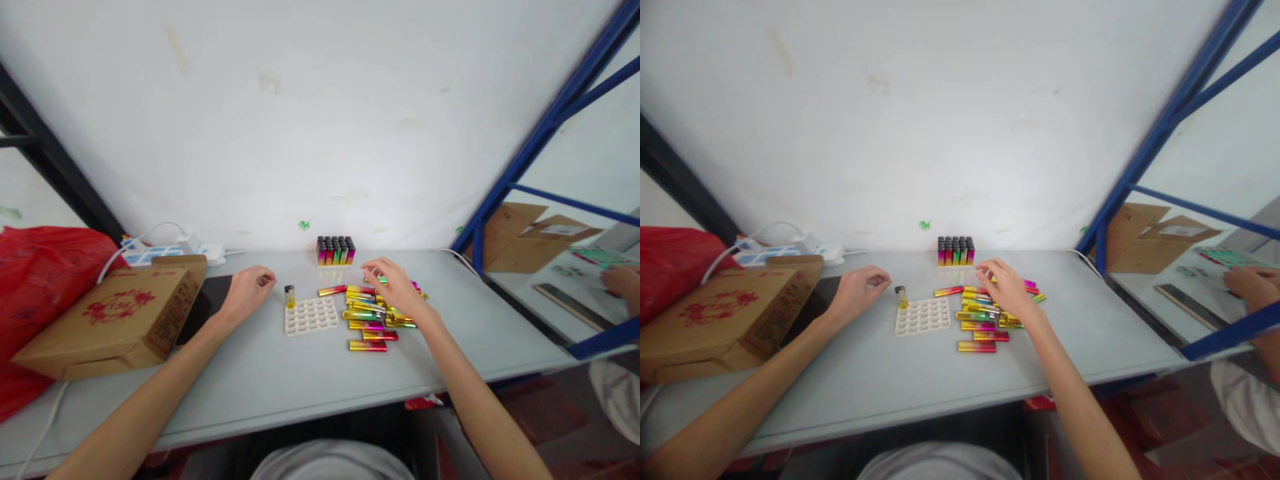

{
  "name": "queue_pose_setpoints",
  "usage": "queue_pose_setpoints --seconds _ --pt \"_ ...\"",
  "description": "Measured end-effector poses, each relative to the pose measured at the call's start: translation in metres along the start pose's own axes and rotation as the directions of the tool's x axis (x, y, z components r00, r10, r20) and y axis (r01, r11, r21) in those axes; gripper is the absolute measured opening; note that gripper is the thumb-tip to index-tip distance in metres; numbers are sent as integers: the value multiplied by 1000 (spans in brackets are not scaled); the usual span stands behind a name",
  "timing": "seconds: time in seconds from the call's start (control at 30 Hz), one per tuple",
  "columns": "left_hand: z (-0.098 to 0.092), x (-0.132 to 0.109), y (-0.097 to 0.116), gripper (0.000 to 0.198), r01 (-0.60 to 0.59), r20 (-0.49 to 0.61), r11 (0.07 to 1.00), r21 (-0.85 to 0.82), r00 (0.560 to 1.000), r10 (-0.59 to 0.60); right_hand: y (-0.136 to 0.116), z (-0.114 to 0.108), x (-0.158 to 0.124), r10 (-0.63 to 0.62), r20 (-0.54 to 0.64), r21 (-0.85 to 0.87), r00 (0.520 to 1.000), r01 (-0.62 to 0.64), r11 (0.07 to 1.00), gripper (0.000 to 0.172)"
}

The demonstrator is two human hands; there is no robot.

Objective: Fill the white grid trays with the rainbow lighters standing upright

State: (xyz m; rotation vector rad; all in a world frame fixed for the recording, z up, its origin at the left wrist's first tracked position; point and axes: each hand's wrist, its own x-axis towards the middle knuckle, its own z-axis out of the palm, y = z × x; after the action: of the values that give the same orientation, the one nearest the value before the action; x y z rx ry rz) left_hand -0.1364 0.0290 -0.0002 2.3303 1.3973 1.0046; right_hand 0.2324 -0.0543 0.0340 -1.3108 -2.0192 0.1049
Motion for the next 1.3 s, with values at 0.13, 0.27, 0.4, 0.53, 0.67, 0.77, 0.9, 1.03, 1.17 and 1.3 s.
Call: queue_pose_setpoints --seconds 0.13,0.27,0.4,0.53,0.67,0.77,0.9,1.03,1.17,1.3 --pt "-6 -2 3 24 1 -6 1000 -7 1000 -1 11 -14 -21 36 30 -59 999 -34 998 22" --pt "-11 -4 6 24 -8 4 1000 3 1000 8 24 -33 -36 90 24 -99 996 -87 991 28" --pt "-13 -3 5 24 2 59 1000 19 998 -3 38 -55 -50 145 -27 -146 989 -147 978 32" --pt "-12 -2 5 26 41 123 999 36 991 -45 51 -74 -62 192 -100 -184 976 -208 961 35" --pt "-16 -2 4 34 62 84 991 122 994 -73 62 -84 -72 221 -141 -182 965 -245 952 38" --pt "-22 -1 0 30 28 112 997 67 993 -35 70 -85 -79 249 -141 -169 958 -271 948 38" --pt "-33 2 -12 59 16 231 997 -73 973 1 84 -79 -85 277 -75 -139 958 -285 948 37" --pt "-41 -1 -14 71 16 453 1000 -21 891 -5 105 -68 -81 275 -9 -121 961 -274 954 34" --pt "-39 -10 0 74 -107 536 993 -43 836 114 123 -60 -69 284 50 -182 958 -271 945 24" --pt "-24 -20 16 78 -175 564 984 -25 810 158 127 -56 -54 312 117 -259 943 -274 926 18"
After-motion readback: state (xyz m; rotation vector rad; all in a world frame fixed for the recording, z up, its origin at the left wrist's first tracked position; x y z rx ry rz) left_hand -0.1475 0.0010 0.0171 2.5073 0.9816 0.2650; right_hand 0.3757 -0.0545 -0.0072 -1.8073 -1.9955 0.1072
